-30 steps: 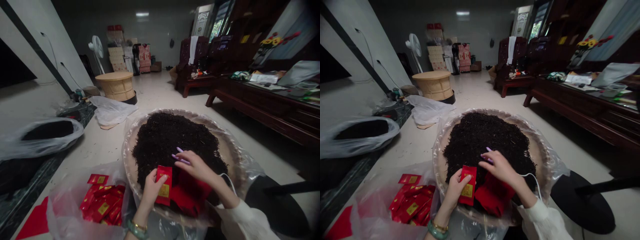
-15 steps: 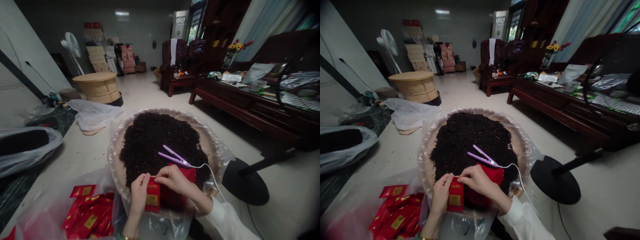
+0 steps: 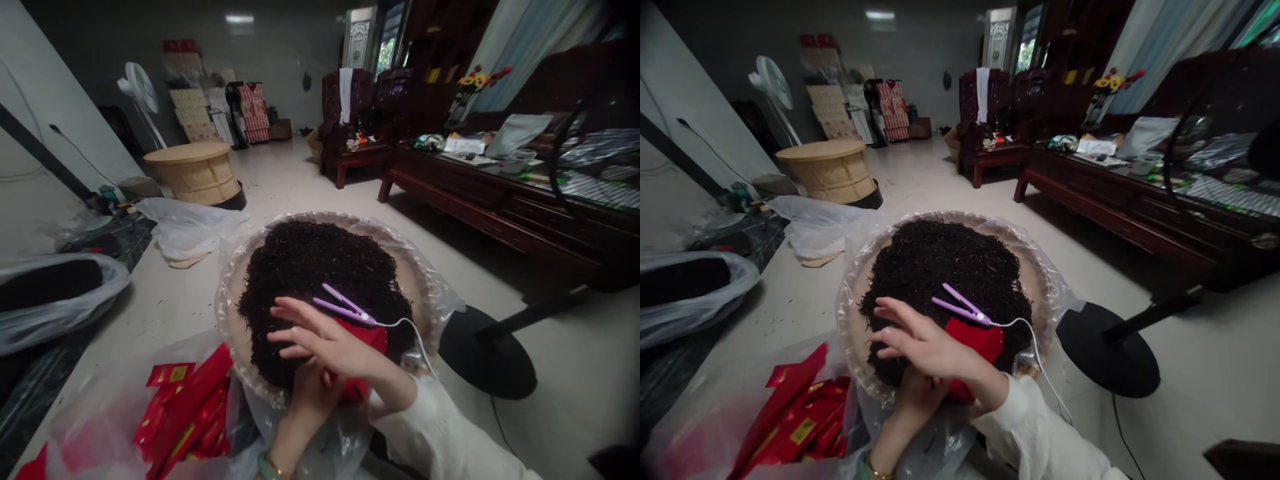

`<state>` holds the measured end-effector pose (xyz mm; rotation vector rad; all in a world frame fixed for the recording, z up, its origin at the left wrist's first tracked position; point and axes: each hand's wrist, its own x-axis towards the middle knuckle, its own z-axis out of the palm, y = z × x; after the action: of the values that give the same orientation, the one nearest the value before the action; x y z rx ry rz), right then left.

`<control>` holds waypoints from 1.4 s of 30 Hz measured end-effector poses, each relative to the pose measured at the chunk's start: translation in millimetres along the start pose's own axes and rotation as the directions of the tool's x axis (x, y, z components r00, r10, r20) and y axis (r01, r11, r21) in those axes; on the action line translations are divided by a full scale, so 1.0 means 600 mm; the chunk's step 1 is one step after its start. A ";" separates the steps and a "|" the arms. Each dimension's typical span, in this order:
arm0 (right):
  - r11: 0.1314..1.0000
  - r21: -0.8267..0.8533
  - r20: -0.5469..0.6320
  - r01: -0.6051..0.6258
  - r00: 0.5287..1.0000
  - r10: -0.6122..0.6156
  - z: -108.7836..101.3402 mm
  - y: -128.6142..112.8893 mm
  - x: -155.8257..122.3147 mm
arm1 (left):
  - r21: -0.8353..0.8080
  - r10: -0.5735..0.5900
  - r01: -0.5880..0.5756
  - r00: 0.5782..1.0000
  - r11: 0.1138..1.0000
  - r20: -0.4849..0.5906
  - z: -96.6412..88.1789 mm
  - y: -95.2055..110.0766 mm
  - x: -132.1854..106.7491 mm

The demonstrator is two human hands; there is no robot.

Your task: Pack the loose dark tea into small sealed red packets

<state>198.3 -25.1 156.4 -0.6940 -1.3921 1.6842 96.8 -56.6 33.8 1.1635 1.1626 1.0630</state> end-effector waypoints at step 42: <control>0.349 -0.923 -0.006 0.159 0.904 -0.428 -0.042 0.118 -0.055 | -0.132 -0.073 0.058 0.991 0.990 -0.108 -0.024 0.014 0.002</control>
<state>218.3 -43.8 78.9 -1.1001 -2.0734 0.3466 82.4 -53.0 41.8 0.9686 1.1938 1.1479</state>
